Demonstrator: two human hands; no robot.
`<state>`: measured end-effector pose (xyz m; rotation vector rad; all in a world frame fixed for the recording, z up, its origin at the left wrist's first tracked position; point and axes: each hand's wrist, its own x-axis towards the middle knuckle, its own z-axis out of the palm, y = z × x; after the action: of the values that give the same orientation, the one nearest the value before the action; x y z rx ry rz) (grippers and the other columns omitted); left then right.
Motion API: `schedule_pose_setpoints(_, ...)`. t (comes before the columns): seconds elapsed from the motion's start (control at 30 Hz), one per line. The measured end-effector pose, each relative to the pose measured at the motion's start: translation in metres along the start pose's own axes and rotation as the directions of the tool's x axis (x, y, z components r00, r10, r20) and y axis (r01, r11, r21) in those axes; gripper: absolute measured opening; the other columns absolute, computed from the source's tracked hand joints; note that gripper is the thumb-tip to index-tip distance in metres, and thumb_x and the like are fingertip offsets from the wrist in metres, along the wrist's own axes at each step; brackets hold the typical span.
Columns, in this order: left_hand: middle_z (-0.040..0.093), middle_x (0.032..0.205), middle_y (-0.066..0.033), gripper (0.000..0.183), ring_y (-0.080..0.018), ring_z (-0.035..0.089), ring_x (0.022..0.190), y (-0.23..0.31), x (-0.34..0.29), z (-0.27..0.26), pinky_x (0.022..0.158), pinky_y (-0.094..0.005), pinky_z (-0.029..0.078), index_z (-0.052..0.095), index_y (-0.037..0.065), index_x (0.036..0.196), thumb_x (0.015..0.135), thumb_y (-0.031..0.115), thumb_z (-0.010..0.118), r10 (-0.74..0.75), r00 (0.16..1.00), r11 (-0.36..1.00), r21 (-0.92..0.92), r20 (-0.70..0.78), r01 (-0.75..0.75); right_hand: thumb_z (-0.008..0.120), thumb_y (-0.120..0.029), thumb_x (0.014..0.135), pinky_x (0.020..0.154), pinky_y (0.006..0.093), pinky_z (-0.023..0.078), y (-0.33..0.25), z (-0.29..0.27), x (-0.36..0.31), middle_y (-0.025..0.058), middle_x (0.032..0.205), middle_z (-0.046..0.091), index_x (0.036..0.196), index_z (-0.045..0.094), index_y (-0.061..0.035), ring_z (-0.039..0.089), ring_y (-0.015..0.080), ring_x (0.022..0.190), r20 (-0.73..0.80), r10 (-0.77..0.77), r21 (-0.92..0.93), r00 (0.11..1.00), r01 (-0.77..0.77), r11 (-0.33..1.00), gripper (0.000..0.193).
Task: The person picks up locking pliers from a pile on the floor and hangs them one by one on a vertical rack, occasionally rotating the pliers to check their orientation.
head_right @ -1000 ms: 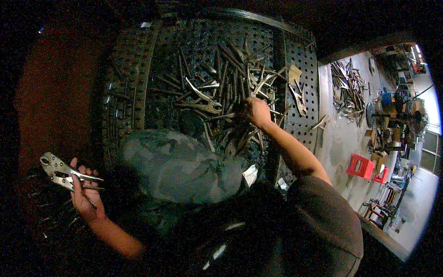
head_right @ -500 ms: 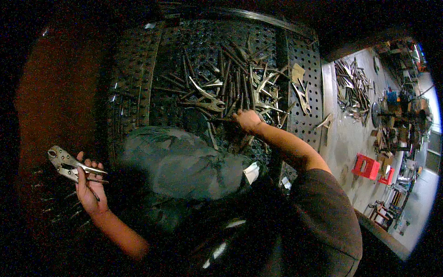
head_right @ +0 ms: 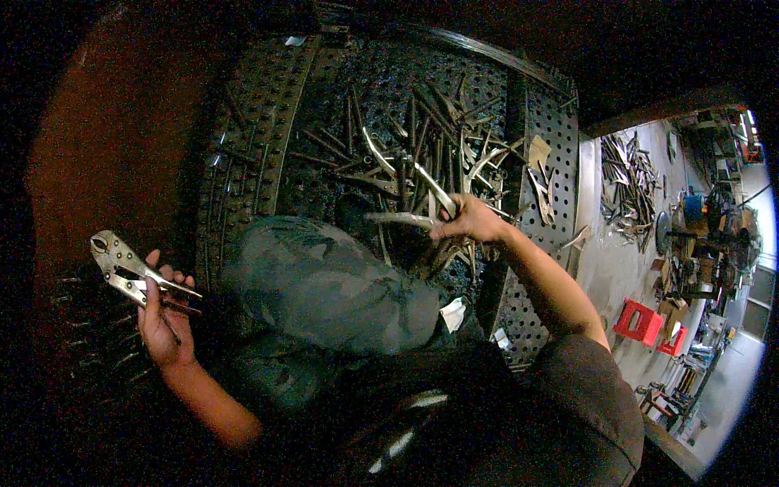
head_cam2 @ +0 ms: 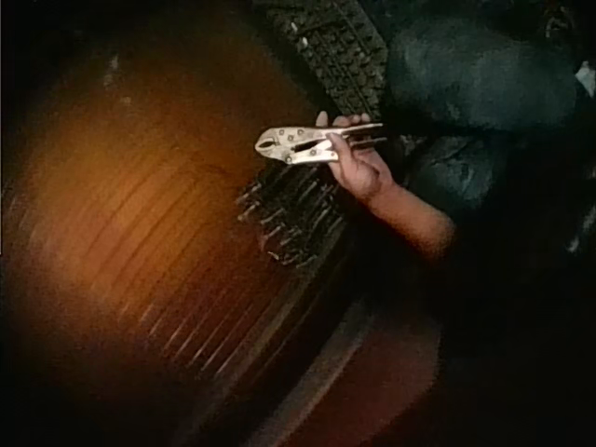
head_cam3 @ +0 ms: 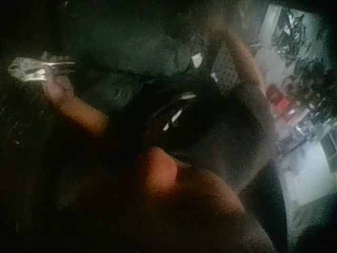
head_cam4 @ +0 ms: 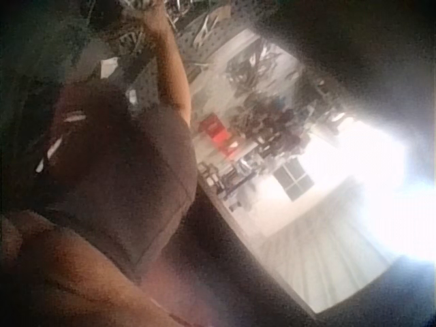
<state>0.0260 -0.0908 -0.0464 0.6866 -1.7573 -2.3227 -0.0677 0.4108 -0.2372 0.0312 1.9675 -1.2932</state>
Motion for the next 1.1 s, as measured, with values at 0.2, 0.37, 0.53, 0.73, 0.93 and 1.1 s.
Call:
schedule_pose_setpoints(0.2,0.056,0.108,-0.0099,0.052,-0.0219,0.057,0.101,-0.001,-0.003,-0.001,0.096,-0.0437,0.048,0.038,-0.003,0.145,0.104,0.025,0.052,0.015,0.999,1.000,-0.027,0.050,-0.014,0.081,-0.011,0.083,0.076,0.0289,0.051,-0.066,0.040,0.037,0.0027,0.081,0.063,0.078,0.050,-0.0099,0.065,0.0153,0.079,0.001,-0.163,0.554,0.987,0.135,0.822,0.032)
schedule_pose_setpoints(0.37,0.061,0.094,-0.0083,0.053,-0.0196,0.063,0.087,0.003,0.001,-0.003,0.087,-0.0389,0.053,0.041,-0.005,0.142,0.101,0.025,0.055,0.017,0.997,0.992,0.125,0.069,-0.025,0.071,-0.006,0.090,0.088,0.0400,0.054,-0.119,0.065,0.057,0.0151,0.108,0.067,0.113,0.050,-0.0034,0.067,0.0252,0.094,-0.082,-0.323,0.738,0.943,0.275,0.616,0.031)
schedule_pose_setpoints(0.53,0.063,0.097,-0.0102,0.059,-0.0224,0.064,0.089,0.011,0.003,-0.003,0.086,-0.0381,0.053,0.035,-0.002,0.149,0.097,0.019,0.056,-0.202,0.947,0.974,0.152,0.249,0.168,0.076,-0.013,0.085,0.075,0.0332,0.059,-0.197,0.075,0.057,0.0135,0.105,0.065,0.127,0.048,-0.0023,0.067,0.0201,0.086,-0.038,-0.443,0.675,0.896,0.350,0.649,0.051)
schedule_pose_setpoints(0.73,0.063,0.109,-0.0116,0.063,-0.0222,0.064,0.097,0.002,0.009,-0.011,0.087,-0.0370,0.054,0.034,0.001,0.151,0.093,0.012,0.056,-0.238,0.911,0.967,-0.010,0.336,0.256,0.072,0.000,0.085,0.077,0.0352,0.057,-0.250,0.107,0.085,0.0205,0.115,0.066,0.150,0.030,-0.0089,0.069,0.0265,0.094,0.234,-0.564,0.635,0.792,0.315,0.706,0.078)
schedule_pose_setpoints(0.93,0.063,0.115,-0.0121,0.051,-0.0227,0.064,0.097,-0.008,0.015,-0.018,0.085,-0.0382,0.055,0.046,0.001,0.137,0.087,0.006,0.056,-0.254,0.915,0.950,-0.095,0.314,0.296,0.068,0.001,0.090,0.079,0.0329,0.054,-0.268,0.139,0.102,0.0137,0.111,0.066,0.149,0.032,-0.0064,0.067,0.0207,0.094,0.305,-0.648,0.528,0.698,0.442,0.725,0.070)
schedule_pose_setpoints(1.1,0.062,0.111,-0.0115,0.048,-0.0211,0.062,0.094,-0.008,0.015,-0.013,0.082,-0.0386,0.054,0.050,0.000,0.130,0.082,0.001,0.055,-0.257,0.925,0.949,-0.110,0.281,0.297,0.067,-0.001,0.093,0.081,0.0298,0.052,-0.266,0.153,0.113,0.0073,0.104,0.065,0.147,0.036,-0.0027,0.065,0.0160,0.093,0.291,-0.709,0.366,0.642,0.610,0.703,0.063)
